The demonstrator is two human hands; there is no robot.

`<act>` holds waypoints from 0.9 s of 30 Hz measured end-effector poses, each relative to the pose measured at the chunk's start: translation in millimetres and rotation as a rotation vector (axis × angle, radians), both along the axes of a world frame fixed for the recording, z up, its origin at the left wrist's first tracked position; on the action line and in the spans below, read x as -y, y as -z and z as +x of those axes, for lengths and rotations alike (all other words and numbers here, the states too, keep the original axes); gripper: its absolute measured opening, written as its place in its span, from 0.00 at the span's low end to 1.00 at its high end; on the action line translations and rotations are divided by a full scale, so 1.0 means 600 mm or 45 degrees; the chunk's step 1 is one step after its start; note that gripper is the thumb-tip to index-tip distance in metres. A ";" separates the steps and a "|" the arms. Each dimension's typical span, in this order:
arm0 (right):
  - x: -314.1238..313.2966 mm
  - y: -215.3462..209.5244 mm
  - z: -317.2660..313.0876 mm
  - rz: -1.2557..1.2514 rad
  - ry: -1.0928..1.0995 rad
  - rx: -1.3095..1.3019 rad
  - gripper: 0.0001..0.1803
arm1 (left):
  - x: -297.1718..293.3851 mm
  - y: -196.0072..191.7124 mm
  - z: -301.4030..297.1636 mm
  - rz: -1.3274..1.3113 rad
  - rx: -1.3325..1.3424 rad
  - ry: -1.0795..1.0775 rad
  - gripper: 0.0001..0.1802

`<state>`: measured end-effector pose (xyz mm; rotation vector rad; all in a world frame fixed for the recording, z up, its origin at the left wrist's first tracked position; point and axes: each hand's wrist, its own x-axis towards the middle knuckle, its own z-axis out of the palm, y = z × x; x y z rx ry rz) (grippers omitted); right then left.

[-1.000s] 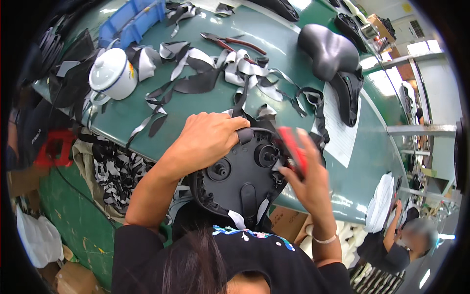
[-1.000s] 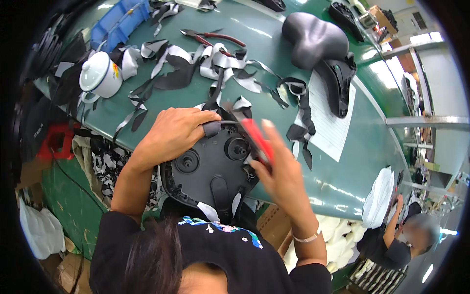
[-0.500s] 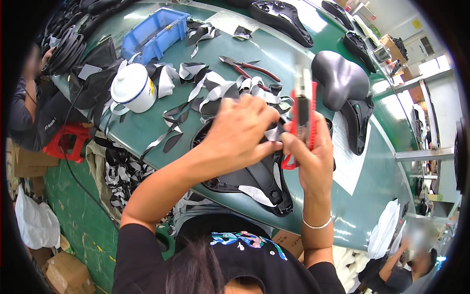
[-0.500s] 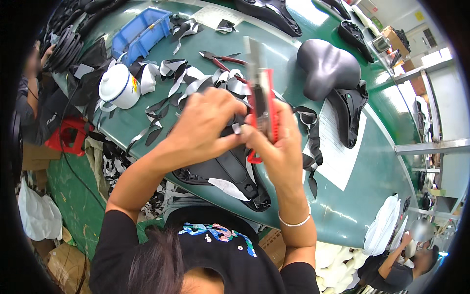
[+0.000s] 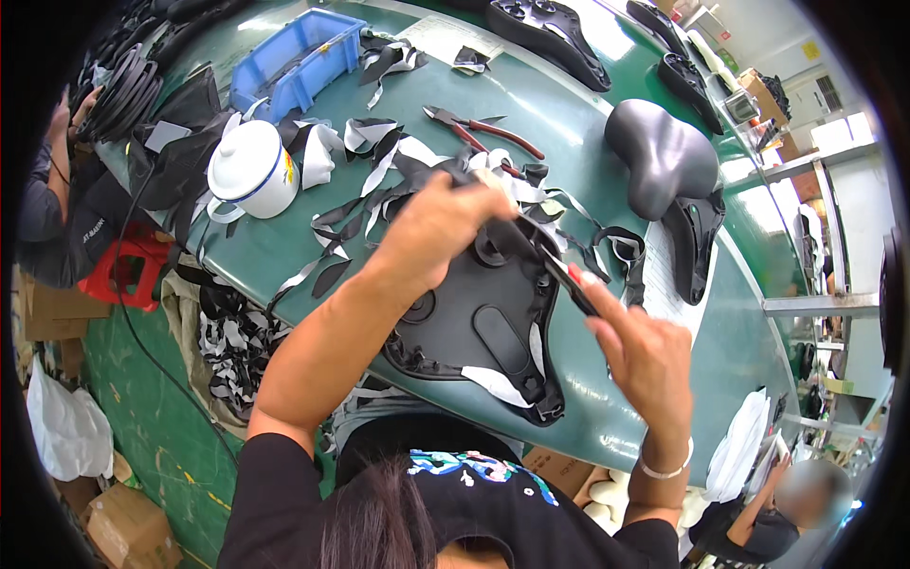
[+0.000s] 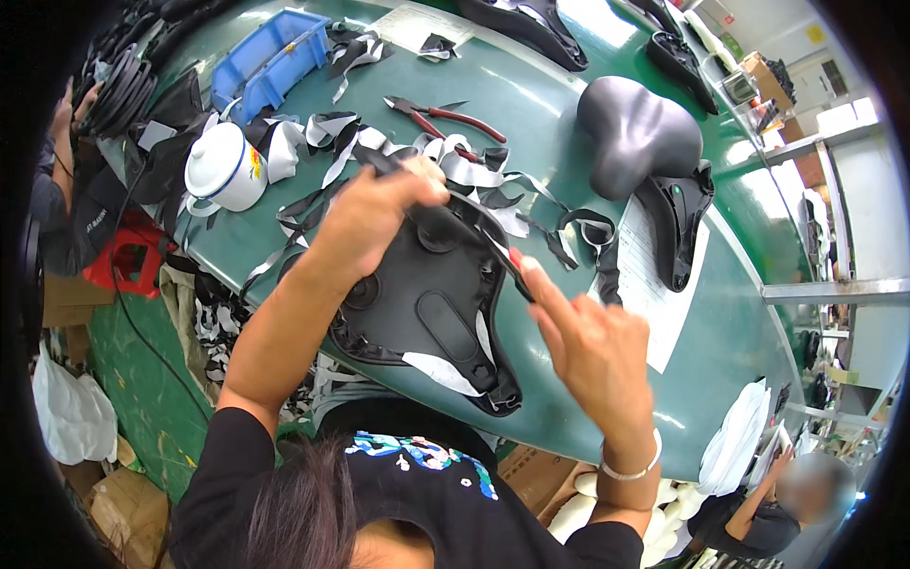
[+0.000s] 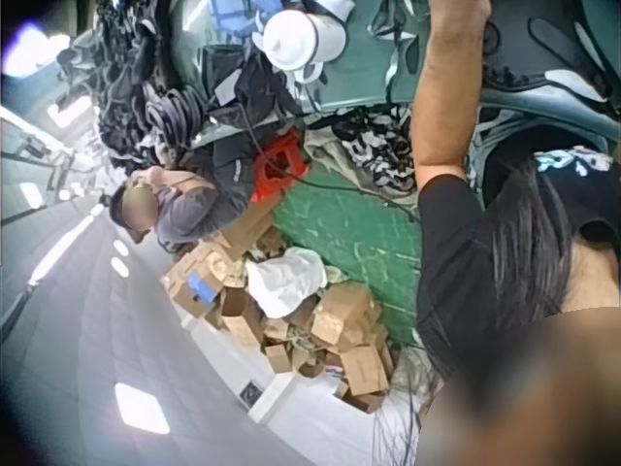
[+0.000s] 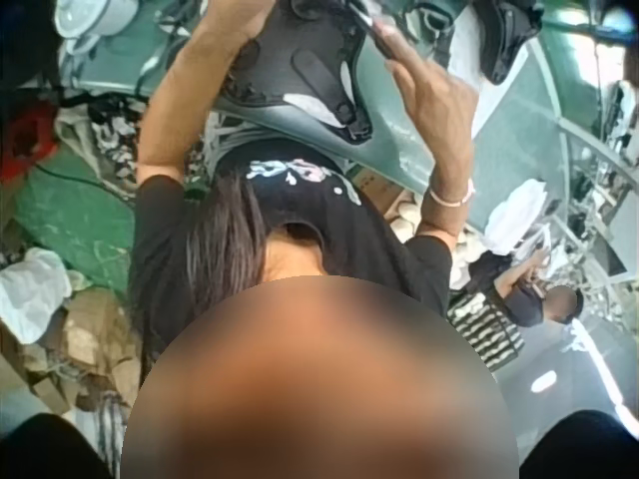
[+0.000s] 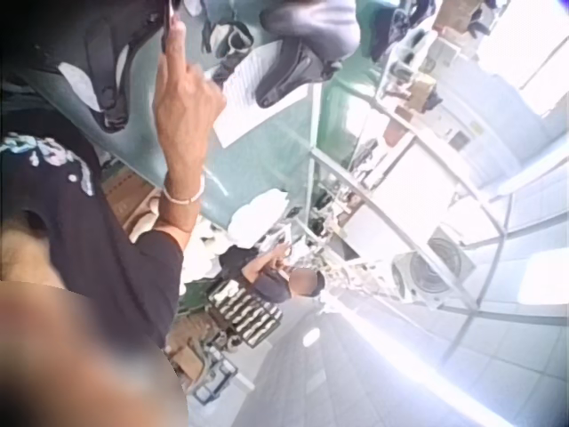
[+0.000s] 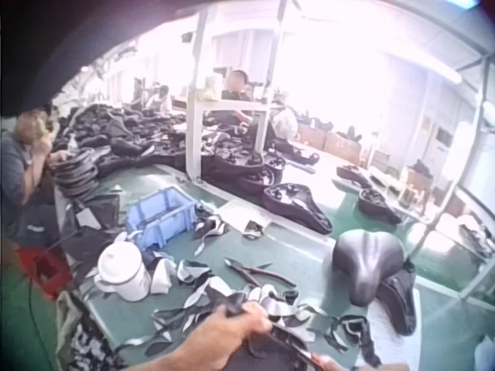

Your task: Trimming excess leather or synthetic material from the underside of bicycle saddles using a utility knife.

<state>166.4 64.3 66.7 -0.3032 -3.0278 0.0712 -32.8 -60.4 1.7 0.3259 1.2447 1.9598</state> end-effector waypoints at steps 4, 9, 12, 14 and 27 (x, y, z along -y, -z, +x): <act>0.049 0.041 0.050 -0.036 0.182 -0.134 0.28 | 0.011 0.002 -0.049 0.663 0.202 -0.276 0.05; 0.101 0.073 0.102 -0.525 0.240 -0.323 0.24 | 0.058 0.002 -0.114 0.995 -0.105 -0.733 0.12; 0.077 0.081 0.123 -1.071 0.649 -0.594 0.24 | 0.033 -0.032 -0.025 -0.726 -0.921 -0.071 0.22; 0.070 0.095 0.138 -1.100 0.611 -0.866 0.25 | 0.050 -0.022 0.017 -0.493 -1.901 -0.154 0.23; 0.081 0.096 0.146 -0.450 -0.219 -0.294 0.27 | 0.009 -0.001 0.055 -0.352 -1.308 1.419 0.08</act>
